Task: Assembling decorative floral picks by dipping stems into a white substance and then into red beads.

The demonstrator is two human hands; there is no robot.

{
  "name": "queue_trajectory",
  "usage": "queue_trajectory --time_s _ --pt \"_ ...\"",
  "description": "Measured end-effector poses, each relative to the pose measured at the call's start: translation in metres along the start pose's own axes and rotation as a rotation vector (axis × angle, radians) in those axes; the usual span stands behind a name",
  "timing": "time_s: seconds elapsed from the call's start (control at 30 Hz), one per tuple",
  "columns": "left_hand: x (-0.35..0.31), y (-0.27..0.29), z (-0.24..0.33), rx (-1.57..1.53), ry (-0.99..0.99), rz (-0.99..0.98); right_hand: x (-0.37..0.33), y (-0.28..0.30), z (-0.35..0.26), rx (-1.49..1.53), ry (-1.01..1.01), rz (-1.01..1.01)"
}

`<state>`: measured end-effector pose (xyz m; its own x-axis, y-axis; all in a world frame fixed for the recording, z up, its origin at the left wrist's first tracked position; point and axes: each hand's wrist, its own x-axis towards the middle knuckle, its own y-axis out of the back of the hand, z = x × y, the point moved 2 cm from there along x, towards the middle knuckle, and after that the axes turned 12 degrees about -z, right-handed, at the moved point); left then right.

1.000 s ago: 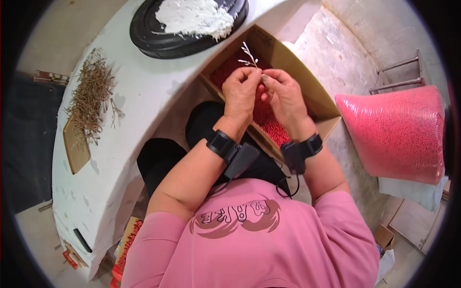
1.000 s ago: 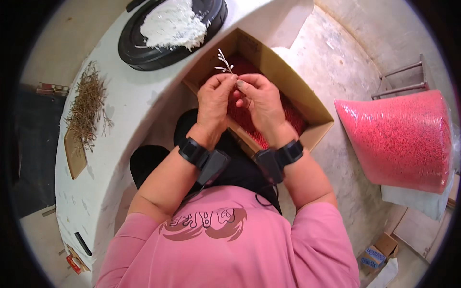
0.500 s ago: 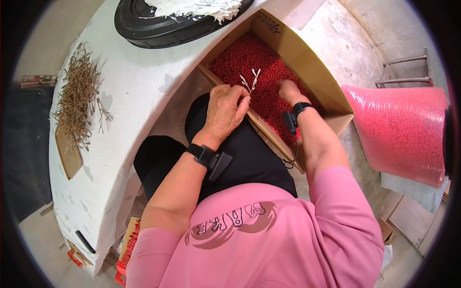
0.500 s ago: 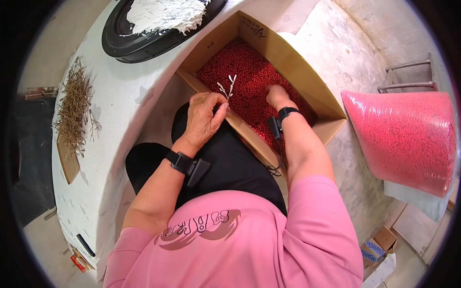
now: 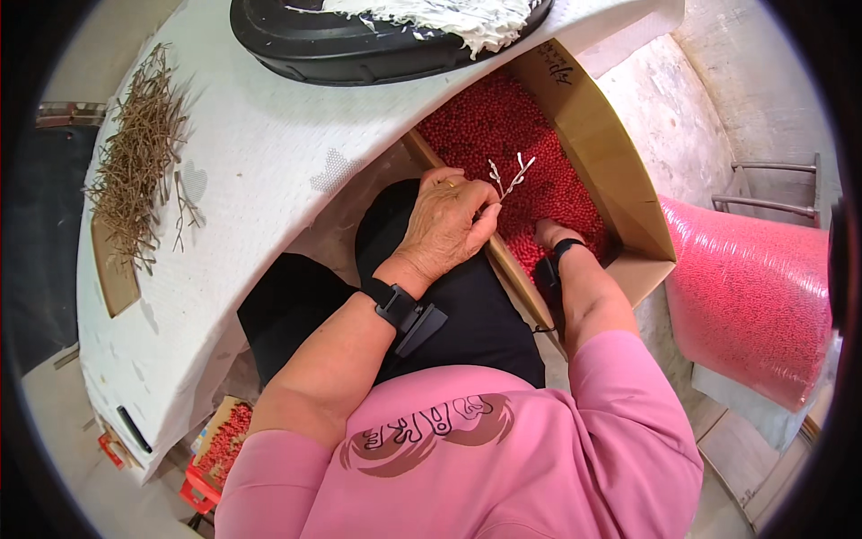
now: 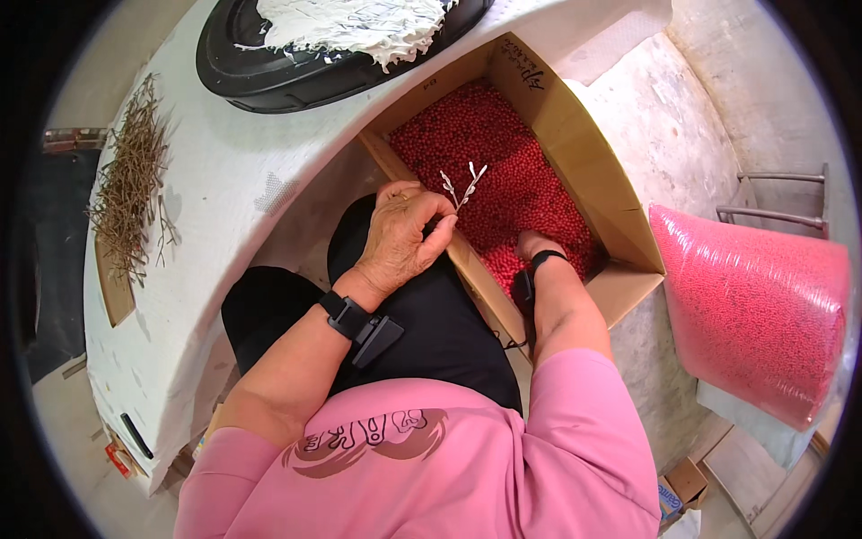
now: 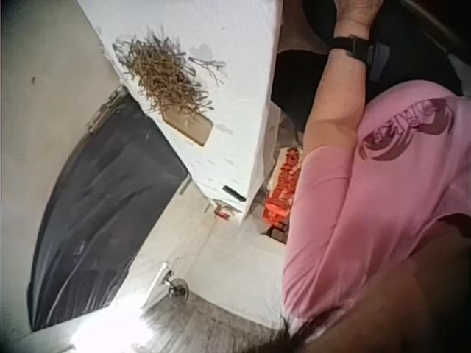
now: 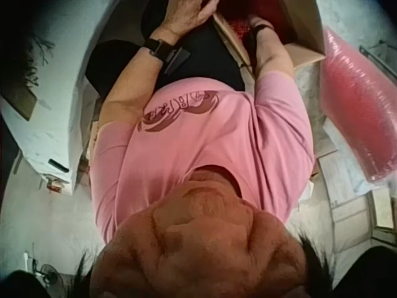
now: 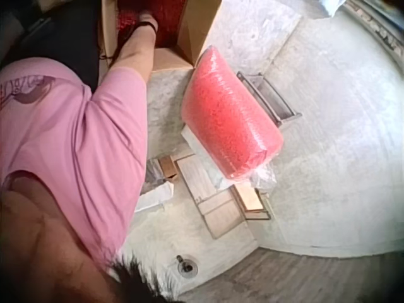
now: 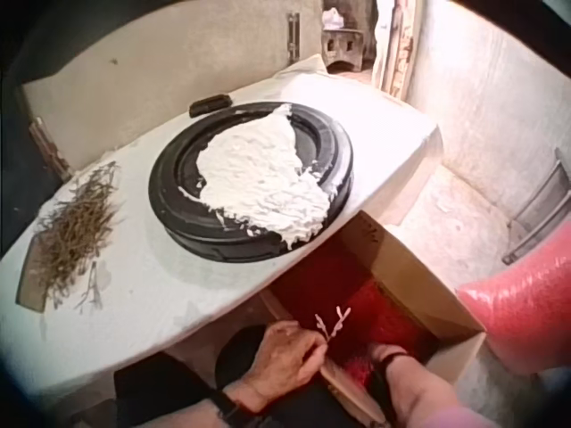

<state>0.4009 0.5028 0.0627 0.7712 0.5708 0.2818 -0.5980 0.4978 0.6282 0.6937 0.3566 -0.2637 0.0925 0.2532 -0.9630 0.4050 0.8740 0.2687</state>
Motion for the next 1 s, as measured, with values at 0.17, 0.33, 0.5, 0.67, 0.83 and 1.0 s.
queue_trajectory --time_s 0.17,0.33,0.5,0.67,0.83,1.0 --pt "-0.017 0.008 -0.011 0.048 0.092 0.000 -0.072 0.029 -0.069 0.194 0.093 -0.198" --pt "-0.012 0.003 -0.008 0.070 0.046 0.027 -0.112 0.044 -0.070 0.295 0.104 -0.101" --pt "-0.012 -0.003 -0.008 0.116 0.030 0.028 -0.119 0.057 -0.055 0.551 0.234 0.102" --pt "-0.019 0.002 -0.009 0.181 0.088 0.058 -0.172 0.088 -0.068 1.275 0.832 -0.050" --pt "-0.015 -0.002 -0.007 0.202 0.152 0.032 -0.253 0.113 -0.050 1.396 0.988 0.162" --pt "-0.009 -0.011 -0.006 0.278 0.238 0.010 -0.322 0.122 -0.092 1.390 1.126 0.603"
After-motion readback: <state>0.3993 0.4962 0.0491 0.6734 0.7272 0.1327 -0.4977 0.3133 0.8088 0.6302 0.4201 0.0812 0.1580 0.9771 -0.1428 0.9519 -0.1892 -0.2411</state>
